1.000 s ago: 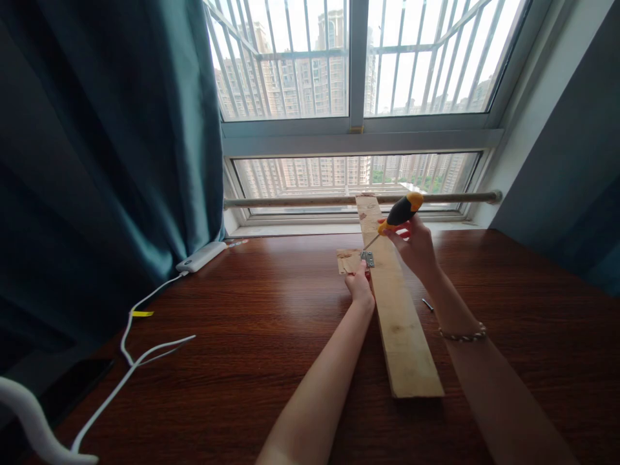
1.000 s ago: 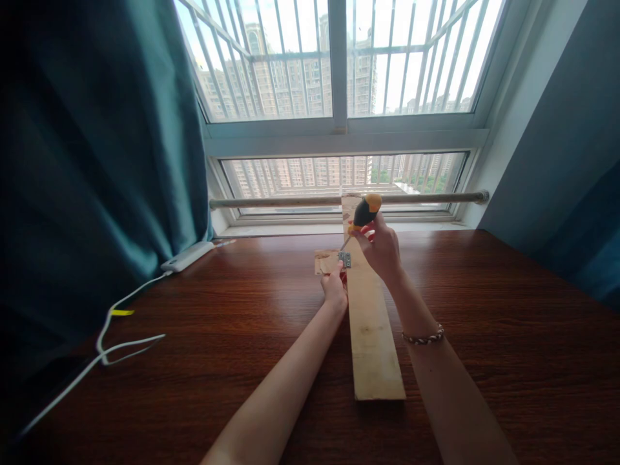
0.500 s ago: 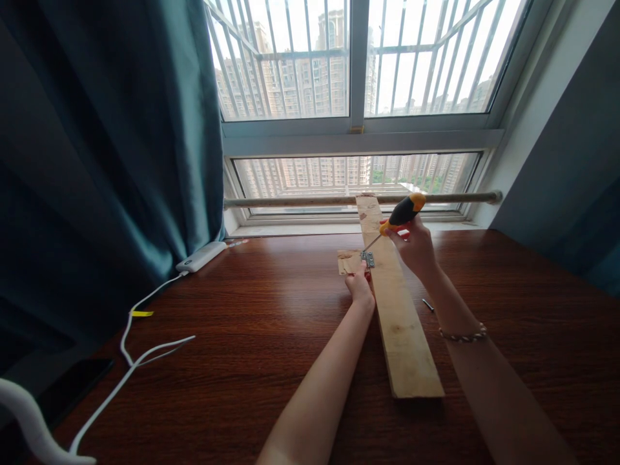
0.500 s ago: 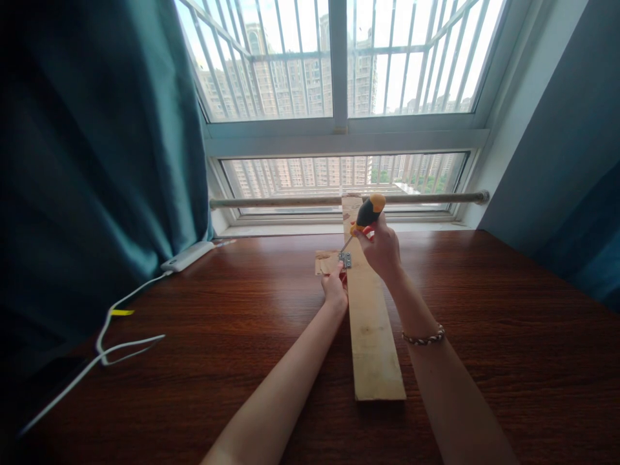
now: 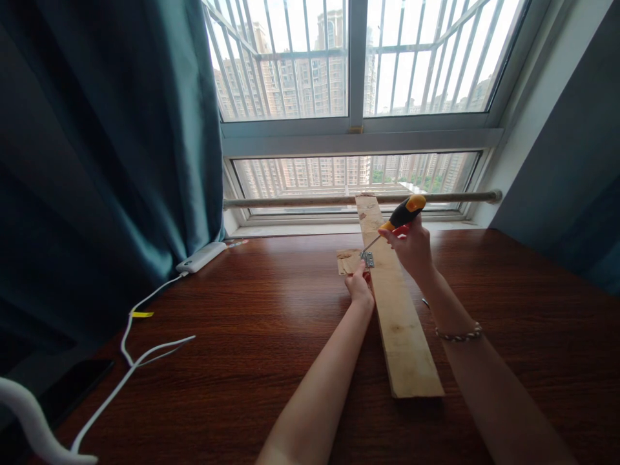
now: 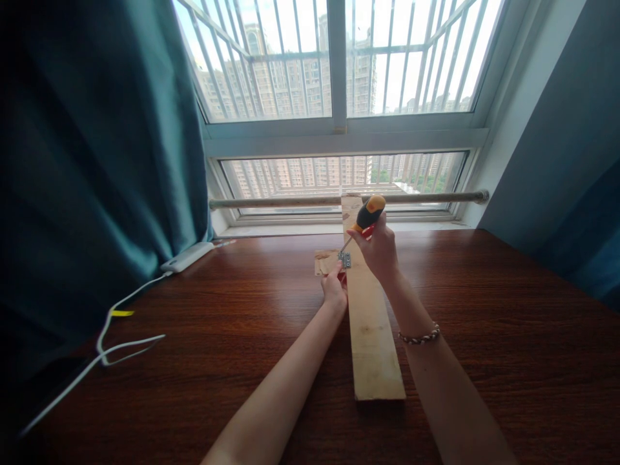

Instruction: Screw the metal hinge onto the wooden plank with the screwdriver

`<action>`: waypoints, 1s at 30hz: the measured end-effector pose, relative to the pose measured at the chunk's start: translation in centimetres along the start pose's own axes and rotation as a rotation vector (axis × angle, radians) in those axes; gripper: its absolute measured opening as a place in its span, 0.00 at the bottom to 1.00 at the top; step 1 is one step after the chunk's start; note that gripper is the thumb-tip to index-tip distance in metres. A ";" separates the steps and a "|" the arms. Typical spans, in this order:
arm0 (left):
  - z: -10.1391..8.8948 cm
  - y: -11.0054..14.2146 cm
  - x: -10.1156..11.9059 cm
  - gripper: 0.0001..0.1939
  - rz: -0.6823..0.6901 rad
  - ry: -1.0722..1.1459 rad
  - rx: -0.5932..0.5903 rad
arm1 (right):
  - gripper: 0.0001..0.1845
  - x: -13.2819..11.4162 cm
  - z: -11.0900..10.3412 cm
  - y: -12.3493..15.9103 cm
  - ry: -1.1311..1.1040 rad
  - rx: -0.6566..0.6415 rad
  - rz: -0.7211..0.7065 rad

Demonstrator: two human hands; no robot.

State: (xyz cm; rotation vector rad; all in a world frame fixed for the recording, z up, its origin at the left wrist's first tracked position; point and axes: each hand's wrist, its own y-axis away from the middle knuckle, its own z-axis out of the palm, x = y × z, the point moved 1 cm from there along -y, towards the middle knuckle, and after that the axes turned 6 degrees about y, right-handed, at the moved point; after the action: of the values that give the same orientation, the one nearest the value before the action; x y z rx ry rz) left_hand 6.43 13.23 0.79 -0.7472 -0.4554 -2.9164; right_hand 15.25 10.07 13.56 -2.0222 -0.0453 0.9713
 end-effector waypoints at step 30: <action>0.5 0.7 0.6 0.07 0.017 0.048 -0.004 | 0.25 -0.6 -0.9 -0.2 -0.391 -0.217 0.278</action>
State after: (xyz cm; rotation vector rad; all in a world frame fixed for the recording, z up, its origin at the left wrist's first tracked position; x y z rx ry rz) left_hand 6.30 12.68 1.67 -0.6765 -0.4371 -2.9134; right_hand 15.44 9.35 14.33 -2.0370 -0.0853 1.5896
